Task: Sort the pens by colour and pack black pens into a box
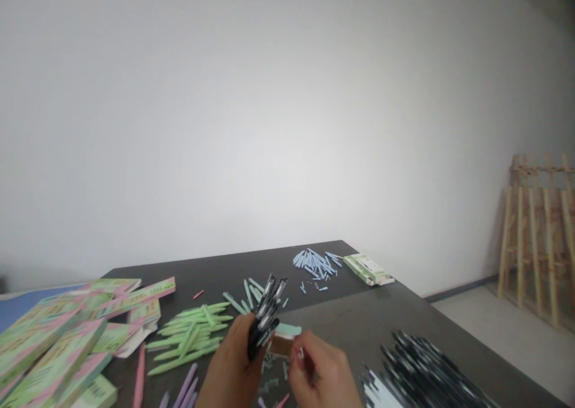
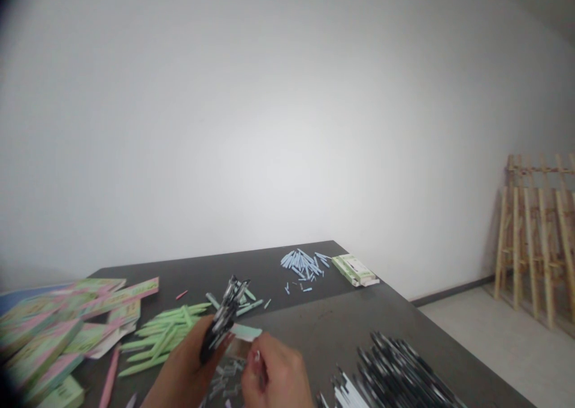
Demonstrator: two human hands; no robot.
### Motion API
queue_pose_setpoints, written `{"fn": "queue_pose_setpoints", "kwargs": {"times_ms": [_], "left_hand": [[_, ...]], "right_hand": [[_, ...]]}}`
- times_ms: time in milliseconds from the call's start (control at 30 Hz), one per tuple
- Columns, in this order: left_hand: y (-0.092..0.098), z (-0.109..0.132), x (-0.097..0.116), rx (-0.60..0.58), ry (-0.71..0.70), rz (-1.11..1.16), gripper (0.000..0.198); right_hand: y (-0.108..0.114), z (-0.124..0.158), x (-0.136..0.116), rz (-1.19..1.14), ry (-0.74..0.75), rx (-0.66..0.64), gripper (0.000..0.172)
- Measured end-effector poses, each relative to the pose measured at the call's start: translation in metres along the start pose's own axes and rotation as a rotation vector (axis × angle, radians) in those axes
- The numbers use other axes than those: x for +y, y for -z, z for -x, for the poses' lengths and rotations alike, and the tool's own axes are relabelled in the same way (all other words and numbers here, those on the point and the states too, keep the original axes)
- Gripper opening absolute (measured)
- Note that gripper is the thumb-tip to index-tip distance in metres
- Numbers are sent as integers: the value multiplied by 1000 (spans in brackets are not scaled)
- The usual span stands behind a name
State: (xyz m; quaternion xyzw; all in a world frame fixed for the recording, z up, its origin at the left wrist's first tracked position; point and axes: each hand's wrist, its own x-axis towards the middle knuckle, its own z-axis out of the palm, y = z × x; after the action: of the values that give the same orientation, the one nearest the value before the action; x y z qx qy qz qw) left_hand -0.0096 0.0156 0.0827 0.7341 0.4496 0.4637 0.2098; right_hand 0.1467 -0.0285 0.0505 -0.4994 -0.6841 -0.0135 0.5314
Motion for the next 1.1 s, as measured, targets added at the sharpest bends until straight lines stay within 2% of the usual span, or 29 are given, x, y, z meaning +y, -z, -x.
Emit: {"fn": "queue_pose_setpoints", "kwargs": {"times_ms": [233,333,500,600,700,800,900,1000,1100], "left_hand": [[1,6,11,-152,4,-68,8],[-1,9,9,-107,14,-102,8],[-3,2,0,44,55,-82,6],[1,-5,-4,111,123,11,15],[2,-10,-5,80,169,146,21],[-3,-9,-6,36,297,445,31],[-14,-6,-8,62,381,723,39],[-27,-2,-10,101,396,813,41],[-31,-1,-9,151,413,801,42]], "right_hand": [[-5,1,6,84,-31,38,31],[-2,0,5,86,5,21,33],[2,-2,1,-3,8,-40,31],[1,-3,2,-70,-22,-57,31],[-1,-3,7,-127,-88,-52,31],[-4,-2,14,-225,-163,-81,32],[-8,-2,19,-376,-281,-95,37],[-12,-3,21,-546,-368,-96,42],[-14,-4,23,-621,-416,-79,53]]}}
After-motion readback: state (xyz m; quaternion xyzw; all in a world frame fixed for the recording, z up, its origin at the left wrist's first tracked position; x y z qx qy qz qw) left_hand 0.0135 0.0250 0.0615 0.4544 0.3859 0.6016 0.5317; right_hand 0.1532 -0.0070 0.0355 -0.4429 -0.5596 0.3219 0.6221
